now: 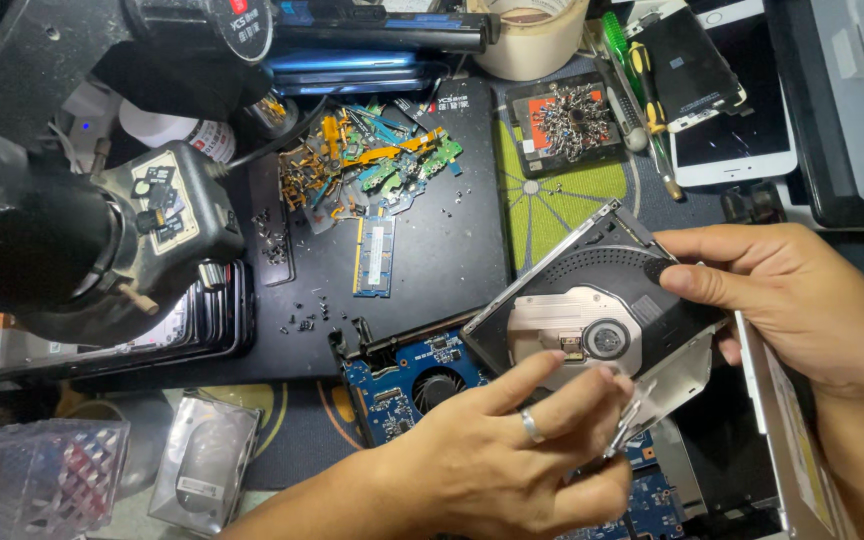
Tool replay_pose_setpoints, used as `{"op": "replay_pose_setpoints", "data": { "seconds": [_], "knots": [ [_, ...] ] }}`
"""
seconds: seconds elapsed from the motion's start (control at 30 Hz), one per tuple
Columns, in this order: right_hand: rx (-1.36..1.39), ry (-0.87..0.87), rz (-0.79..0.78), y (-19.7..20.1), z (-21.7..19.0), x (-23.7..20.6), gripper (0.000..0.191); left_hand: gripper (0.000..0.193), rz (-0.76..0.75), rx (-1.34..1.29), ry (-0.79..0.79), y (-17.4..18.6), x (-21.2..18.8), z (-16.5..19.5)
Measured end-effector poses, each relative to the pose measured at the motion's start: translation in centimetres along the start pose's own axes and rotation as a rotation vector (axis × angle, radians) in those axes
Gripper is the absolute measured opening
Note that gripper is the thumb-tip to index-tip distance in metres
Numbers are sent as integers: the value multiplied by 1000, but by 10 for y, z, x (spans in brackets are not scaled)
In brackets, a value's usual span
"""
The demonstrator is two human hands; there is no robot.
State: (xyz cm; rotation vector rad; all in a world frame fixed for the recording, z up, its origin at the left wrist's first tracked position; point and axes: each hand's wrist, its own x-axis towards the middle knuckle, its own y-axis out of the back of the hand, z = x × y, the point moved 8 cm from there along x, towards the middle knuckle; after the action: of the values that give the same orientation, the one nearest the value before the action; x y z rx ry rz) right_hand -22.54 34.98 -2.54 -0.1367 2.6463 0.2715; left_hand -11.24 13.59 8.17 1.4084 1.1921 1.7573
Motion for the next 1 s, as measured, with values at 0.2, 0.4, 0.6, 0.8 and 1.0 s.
{"op": "replay_pose_setpoints", "data": {
  "seconds": [0.2, 0.4, 0.6, 0.8, 1.0],
  "knots": [
    [-12, 12, 3, -3, -5, -3, 37, 25, 145, 57, 99, 20, 10, -10],
    [29, 8, 22, -6, -6, -2, 37, 11, 124, -98, -146, 15, -17, 5],
    [-5, 73, -4, -7, -8, -2, 38, 8, 164, -100, -119, 10, -26, 4],
    [36, 33, 23, -4, -2, 0, 36, 14, 158, -127, -111, 16, -22, 0],
    [68, 39, 9, -6, -5, -1, 38, 15, 103, -74, -140, 11, -18, 4]
  ]
}}
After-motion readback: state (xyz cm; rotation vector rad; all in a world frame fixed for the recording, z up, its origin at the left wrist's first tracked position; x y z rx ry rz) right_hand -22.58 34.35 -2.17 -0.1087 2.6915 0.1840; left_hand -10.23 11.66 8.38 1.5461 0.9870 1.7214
